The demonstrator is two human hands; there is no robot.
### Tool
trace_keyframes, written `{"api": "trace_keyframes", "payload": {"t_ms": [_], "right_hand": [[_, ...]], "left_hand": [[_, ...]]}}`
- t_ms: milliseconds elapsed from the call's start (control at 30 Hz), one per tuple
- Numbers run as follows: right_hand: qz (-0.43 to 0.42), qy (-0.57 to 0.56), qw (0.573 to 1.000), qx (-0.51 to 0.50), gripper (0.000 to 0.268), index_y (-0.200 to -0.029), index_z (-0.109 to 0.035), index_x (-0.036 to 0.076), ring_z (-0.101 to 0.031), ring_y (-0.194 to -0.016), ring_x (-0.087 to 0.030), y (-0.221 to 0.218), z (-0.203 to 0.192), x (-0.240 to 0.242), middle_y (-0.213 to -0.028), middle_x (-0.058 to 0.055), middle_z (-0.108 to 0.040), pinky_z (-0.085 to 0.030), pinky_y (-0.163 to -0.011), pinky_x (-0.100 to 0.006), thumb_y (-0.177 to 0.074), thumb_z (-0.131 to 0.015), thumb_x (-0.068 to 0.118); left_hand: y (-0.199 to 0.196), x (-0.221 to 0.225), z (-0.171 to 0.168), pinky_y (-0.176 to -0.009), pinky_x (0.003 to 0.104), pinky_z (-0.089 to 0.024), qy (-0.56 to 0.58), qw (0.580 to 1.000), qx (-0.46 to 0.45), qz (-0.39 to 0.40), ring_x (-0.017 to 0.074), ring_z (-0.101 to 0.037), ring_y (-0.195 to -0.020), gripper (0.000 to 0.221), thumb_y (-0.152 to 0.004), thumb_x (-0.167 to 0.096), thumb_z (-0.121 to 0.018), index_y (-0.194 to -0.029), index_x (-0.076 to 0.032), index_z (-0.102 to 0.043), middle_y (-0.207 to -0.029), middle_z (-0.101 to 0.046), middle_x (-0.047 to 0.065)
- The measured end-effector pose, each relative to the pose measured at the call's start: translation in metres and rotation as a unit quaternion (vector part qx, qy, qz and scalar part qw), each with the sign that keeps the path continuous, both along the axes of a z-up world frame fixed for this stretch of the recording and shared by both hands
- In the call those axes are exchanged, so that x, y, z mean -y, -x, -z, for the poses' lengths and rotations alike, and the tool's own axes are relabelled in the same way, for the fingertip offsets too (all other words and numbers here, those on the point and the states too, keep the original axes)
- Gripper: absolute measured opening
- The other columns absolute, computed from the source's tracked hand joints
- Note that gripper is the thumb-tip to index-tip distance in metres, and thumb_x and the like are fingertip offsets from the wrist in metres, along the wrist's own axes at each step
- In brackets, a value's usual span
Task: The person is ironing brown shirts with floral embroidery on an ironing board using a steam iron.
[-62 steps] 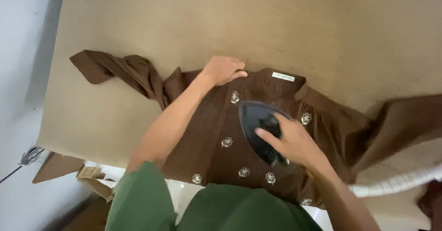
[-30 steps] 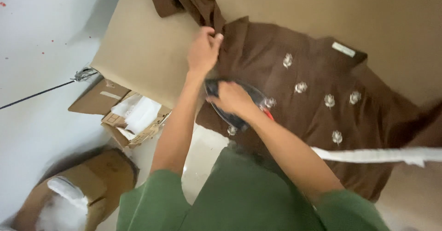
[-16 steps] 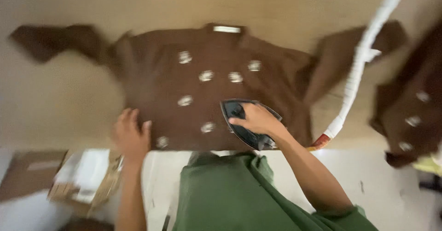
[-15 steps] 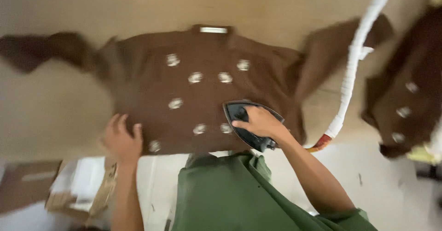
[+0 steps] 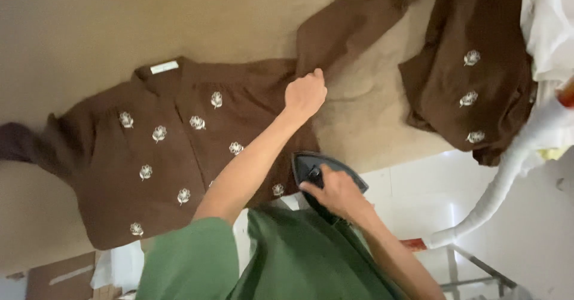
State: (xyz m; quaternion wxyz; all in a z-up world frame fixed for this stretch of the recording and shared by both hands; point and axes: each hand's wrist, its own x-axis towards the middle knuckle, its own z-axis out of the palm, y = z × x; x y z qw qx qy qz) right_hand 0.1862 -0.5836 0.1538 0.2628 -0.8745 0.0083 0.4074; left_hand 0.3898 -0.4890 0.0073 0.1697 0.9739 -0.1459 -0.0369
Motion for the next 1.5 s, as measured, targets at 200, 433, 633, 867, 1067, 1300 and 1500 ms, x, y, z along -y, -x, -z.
{"api": "trace_keyframes", "payload": {"t_ms": [200,433,633,867,1067,1300,1500], "right_hand": [[-0.009,0.028,0.998,0.063,0.082,-0.136,-0.057,-0.009,-0.064,-0.119,-0.05,-0.074,-0.012,0.075,-0.123,-0.034,-0.067,-0.053,-0.097,-0.059,-0.092,-0.063,0.06],[0.004,0.116,0.842,0.526,0.062,-0.119,-0.059,0.013,-0.06,-0.101,-0.039,-0.114,0.01,0.108,-0.107,-0.01,-0.049,-0.053,-0.076,-0.05,-0.073,-0.095,0.036],[0.044,0.08,0.924,0.371,0.037,-0.088,-0.066,0.019,-0.07,-0.059,-0.021,0.052,0.139,0.031,-0.064,0.006,-0.065,-0.055,-0.05,-0.032,-0.088,-0.077,0.054],[0.12,-0.063,0.933,0.332,0.017,-0.085,-0.071,0.013,-0.071,-0.062,-0.023,0.05,0.137,0.042,-0.07,-0.004,-0.069,-0.055,-0.049,-0.033,-0.09,-0.078,0.028],[0.17,-0.288,0.901,0.276,0.017,-0.1,-0.064,0.003,-0.071,-0.097,-0.041,0.067,0.135,0.051,-0.091,-0.017,-0.067,-0.061,-0.084,-0.049,-0.101,-0.068,0.019],[0.245,-0.117,0.952,0.141,0.041,-0.105,-0.047,0.01,-0.07,-0.079,-0.034,0.063,0.142,0.053,-0.089,-0.016,-0.068,-0.058,-0.061,-0.043,-0.093,-0.078,0.034],[-0.008,0.198,0.961,0.193,0.037,-0.098,-0.058,0.014,-0.076,-0.075,-0.031,0.016,0.047,0.045,-0.078,-0.012,-0.07,-0.06,-0.064,-0.041,-0.101,-0.055,0.051]], "left_hand": [[0.028,-0.039,-0.095,-0.065,0.053,-0.058,0.188,0.974,-0.105,-0.066,0.0432,-0.073,-0.078,0.029,-0.097,-0.022,-0.051,-0.117,-0.002,-0.055,-0.088,-0.071,0.02],[0.05,-0.043,-0.079,-0.062,0.045,-0.052,0.331,0.937,-0.025,-0.107,0.0353,-0.068,-0.069,0.018,-0.103,-0.022,-0.056,-0.111,-0.007,-0.052,-0.075,-0.064,0.016],[0.051,-0.036,-0.071,-0.058,0.044,-0.055,0.372,0.914,-0.041,-0.153,0.0355,-0.07,-0.067,0.024,-0.103,-0.024,-0.056,-0.117,-0.004,-0.057,-0.08,-0.068,0.019],[0.04,-0.026,-0.067,-0.045,0.029,-0.057,0.42,0.893,-0.068,-0.145,0.0209,-0.069,-0.052,0.024,-0.101,-0.021,-0.058,-0.117,-0.003,-0.056,-0.079,-0.066,0.014],[0.034,-0.029,-0.027,-0.048,0.041,-0.052,0.404,0.903,-0.004,-0.143,0.033,-0.071,-0.057,0.019,-0.103,-0.022,-0.054,-0.111,-0.004,-0.055,-0.07,-0.065,0.015],[0.034,-0.028,-0.031,-0.07,0.051,-0.057,0.302,0.936,-0.044,-0.175,0.0412,-0.074,-0.083,0.016,-0.104,-0.02,-0.051,-0.116,-0.009,-0.051,-0.086,-0.072,0.021],[0.025,-0.026,-0.041,-0.076,0.053,-0.061,0.252,0.95,-0.106,-0.149,0.0416,-0.075,-0.095,0.023,-0.105,-0.021,-0.049,-0.123,-0.007,-0.051,-0.107,-0.074,0.024]]}}
